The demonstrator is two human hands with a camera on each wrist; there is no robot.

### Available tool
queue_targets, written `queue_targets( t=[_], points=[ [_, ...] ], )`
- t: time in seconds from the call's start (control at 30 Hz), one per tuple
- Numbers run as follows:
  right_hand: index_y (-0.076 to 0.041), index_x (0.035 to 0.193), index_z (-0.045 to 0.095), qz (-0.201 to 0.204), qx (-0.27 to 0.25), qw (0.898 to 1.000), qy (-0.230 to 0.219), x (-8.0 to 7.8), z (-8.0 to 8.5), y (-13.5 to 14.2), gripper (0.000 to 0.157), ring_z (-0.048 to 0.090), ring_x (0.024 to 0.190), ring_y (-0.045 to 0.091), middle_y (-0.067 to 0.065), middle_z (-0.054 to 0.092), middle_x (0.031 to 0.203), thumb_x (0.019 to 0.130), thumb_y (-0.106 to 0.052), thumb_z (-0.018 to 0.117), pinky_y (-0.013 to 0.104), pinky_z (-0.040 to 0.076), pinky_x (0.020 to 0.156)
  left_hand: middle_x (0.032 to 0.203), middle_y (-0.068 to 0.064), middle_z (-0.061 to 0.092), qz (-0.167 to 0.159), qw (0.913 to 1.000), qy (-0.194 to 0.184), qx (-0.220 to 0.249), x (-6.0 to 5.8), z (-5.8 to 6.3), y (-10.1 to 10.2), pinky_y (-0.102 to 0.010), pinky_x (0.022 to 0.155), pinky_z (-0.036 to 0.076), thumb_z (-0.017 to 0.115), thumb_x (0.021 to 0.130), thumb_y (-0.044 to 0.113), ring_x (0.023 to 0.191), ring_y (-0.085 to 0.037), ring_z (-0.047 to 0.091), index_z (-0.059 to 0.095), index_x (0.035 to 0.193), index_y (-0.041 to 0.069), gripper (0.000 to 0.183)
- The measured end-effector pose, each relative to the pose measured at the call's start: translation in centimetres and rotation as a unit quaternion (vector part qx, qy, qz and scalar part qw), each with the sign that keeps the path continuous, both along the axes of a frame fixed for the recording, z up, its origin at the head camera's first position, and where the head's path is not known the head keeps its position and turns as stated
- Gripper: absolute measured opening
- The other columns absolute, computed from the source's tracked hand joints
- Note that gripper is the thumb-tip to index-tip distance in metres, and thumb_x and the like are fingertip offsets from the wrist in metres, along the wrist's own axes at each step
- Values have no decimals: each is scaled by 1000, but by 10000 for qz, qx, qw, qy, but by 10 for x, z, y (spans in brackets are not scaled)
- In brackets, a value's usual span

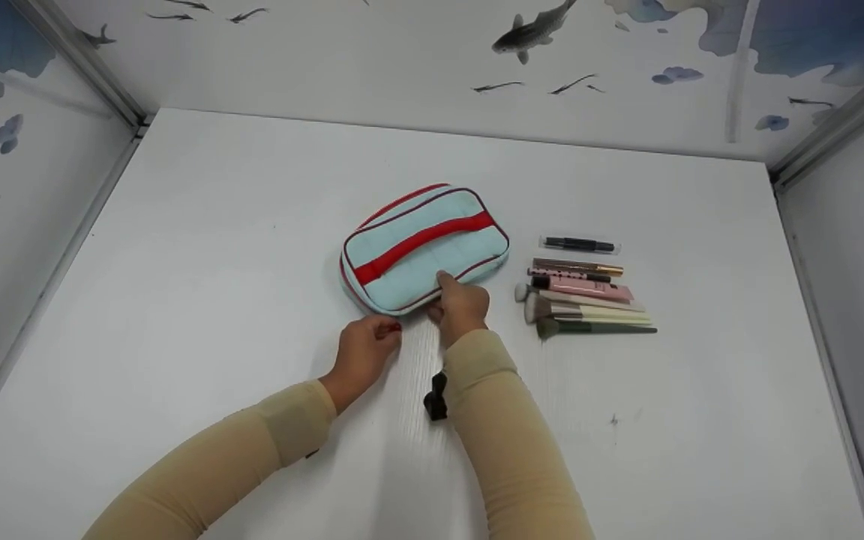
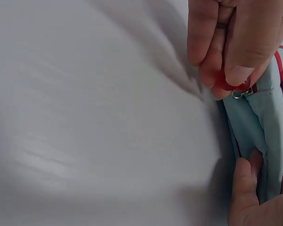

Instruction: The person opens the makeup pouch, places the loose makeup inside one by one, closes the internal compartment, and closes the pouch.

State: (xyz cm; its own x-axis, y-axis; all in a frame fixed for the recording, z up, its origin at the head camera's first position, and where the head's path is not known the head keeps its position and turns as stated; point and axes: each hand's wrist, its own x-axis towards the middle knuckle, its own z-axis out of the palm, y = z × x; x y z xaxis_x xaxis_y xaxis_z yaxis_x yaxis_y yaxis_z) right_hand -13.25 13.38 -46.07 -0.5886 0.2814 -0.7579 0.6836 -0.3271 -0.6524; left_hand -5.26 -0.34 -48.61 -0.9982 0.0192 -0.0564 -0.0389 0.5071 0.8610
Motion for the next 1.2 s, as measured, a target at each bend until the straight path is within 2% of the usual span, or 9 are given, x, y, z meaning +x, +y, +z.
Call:
queue_targets(
  t=[0.13, 0.3, 0.43, 0.57, 0.7, 0.8, 1.0, 1.1, 1.2],
  points=[
    [-1, 123, 47, 162, 104, 9998, -29, 0, 1, 1, 40, 59, 67, 13, 7, 58, 83, 92, -20, 64, 28, 55, 70, 83, -6, 67, 80, 9999, 49, 61, -3, -2, -2, -27, 70, 48, 64, 86, 0, 79, -14, 58, 70, 89, 0, 7],
    [0, 122, 47, 176, 115, 9998, 9, 0, 2, 0, 40, 60, 67, 13, 8, 58, 85, 92, -21, 65, 28, 55, 71, 83, -7, 70, 37, 9996, 164, 222, -3, -1, -4, -27, 70, 50, 64, 84, -4, 79, -15, 61, 71, 88, -1, 9],
    [0, 121, 48, 168, 50, 9998, 76, 1, 2, 0, 39, 59, 69, 13, 8, 57, 89, 92, -21, 65, 28, 55, 72, 93, -10, 72, 56, 9993, -138, 353, -5, 1, -5, -29, 77, 52, 61, 85, -6, 89, -19, 65, 72, 95, -2, 15],
    [0, 122, 48, 187, 58, 9998, 63, 0, 2, 1, 40, 58, 69, 13, 8, 57, 90, 92, -21, 65, 28, 54, 73, 95, -10, 72, 39, 9984, -395, 391, -7, 3, -7, -30, 78, 52, 59, 84, -6, 91, -19, 65, 72, 97, -2, 18],
    [0, 124, 47, 292, 98, 9995, 28, 0, 3, 2, 42, 59, 72, 15, 8, 57, 91, 93, -22, 64, 30, 54, 76, 96, -11, 72, -60, 9982, -482, 347, -9, 5, -15, -31, 80, 52, 58, 84, -6, 93, -21, 65, 72, 97, -3, 19],
    [-1, 126, 46, 407, 171, 9990, -25, 0, 4, 3, 43, 60, 75, 16, 9, 57, 93, 93, -23, 64, 30, 54, 80, 99, -11, 70, -53, 9970, -723, 276, -12, 8, -25, -35, 84, 51, 58, 86, -3, 98, -24, 63, 71, 101, -3, 20],
    [-1, 126, 48, 657, 332, 9971, -169, 1, 6, 6, 44, 64, 79, 18, 10, 61, 94, 94, -27, 62, 31, 55, 80, 103, -10, 68, 424, 9920, -1167, 216, -27, 16, -54, -37, 89, 50, 58, 90, 3, 101, -24, 61, 68, 105, -1, 19],
    [-1, 123, 51, 816, 417, 9956, -213, 1, 6, 8, 41, 65, 78, 18, 10, 63, 89, 94, -27, 61, 31, 56, 77, 107, -12, 66, 674, 9898, -1254, 115, -40, 21, -69, -38, 91, 48, 58, 92, 8, 104, -25, 59, 66, 109, -1, 21],
    [-1, 121, 52, 1014, 485, 9934, -230, 3, 6, 10, 38, 66, 77, 17, 9, 64, 86, 95, -27, 60, 31, 56, 75, 115, -13, 63, 786, 9861, -1466, -32, -56, 25, -83, -38, 96, 46, 58, 94, 15, 111, -26, 56, 62, 117, 0, 28]
  ],
)
